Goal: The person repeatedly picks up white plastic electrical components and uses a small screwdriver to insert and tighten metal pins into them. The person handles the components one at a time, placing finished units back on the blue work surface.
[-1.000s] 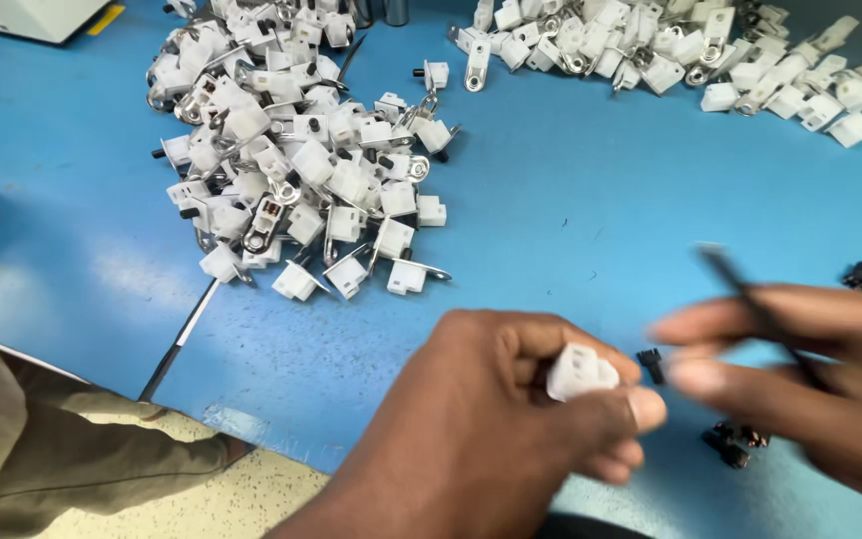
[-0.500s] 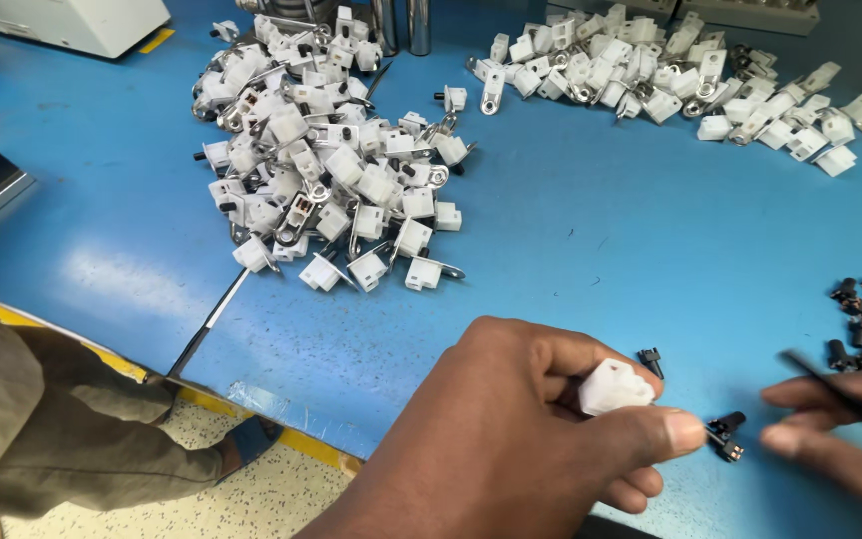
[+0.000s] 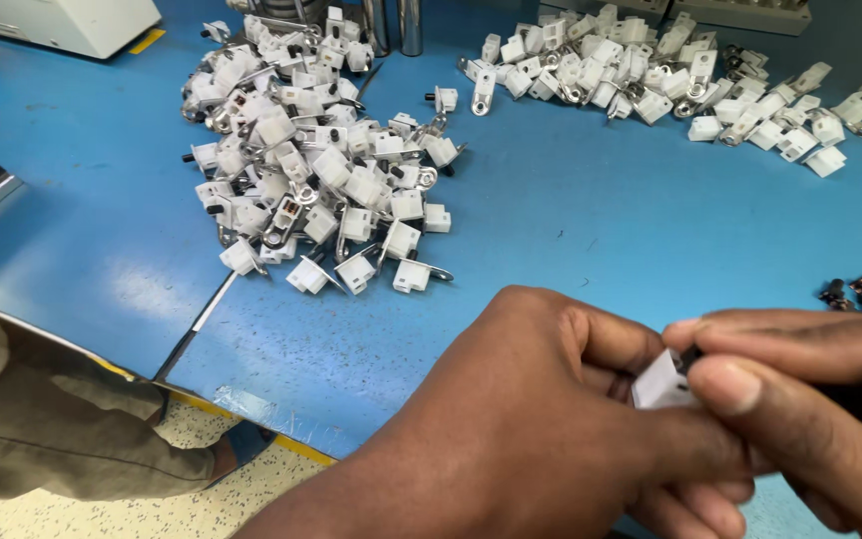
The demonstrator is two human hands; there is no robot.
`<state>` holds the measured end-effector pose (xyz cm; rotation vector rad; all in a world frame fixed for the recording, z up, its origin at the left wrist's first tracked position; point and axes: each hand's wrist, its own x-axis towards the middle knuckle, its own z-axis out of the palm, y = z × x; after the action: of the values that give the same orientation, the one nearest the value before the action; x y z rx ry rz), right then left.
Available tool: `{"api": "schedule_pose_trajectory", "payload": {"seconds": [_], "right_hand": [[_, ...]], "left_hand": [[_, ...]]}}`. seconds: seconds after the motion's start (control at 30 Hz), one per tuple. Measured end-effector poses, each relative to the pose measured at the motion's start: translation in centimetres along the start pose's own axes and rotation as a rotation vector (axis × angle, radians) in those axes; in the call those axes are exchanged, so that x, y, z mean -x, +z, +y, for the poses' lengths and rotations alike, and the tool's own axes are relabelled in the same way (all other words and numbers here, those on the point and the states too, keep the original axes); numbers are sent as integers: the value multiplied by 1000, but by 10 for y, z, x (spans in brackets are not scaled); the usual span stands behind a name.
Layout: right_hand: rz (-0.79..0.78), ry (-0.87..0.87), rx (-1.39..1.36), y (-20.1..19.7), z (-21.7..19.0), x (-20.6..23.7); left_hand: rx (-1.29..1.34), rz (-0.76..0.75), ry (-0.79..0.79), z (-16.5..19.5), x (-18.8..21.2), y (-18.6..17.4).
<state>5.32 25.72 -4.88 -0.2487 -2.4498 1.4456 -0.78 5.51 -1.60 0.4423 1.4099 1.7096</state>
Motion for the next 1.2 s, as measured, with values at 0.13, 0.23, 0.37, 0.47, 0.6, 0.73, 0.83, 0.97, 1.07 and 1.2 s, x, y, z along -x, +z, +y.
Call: {"api": "schedule_pose_trajectory", "payload": {"seconds": [0.13,0.23,0.37,0.47,0.6,0.73,0.83,0.97,1.07,1.2], "right_hand": [[-16,-228,169,-6,7,5],[21,-227,240,-10,17,3],[17,-157,220,-19,27,-5],[17,-163,200,-19,24,-6],[99,-238,254,-4,9,4],[135,-452,463,5,-3,8],[-3,-209,330,-5,-3,-16],[-3,38,-90,-20,1,-49],[63,112,-346,-26,-2,-59],[33,-4,-330,-15,-12,-56]], "left_hand": [[0,60,-54,-2,-3,1],[-100,112,-50,3,-3,2],[-350,250,-44,19,4,5],[-405,311,-66,29,8,8],[-570,404,25,32,9,10],[-734,485,89,25,8,6],[-466,415,81,19,4,-1],[61,208,154,10,-2,-7],[-128,193,111,6,-2,-10],[-333,202,-17,12,0,-11]]}}
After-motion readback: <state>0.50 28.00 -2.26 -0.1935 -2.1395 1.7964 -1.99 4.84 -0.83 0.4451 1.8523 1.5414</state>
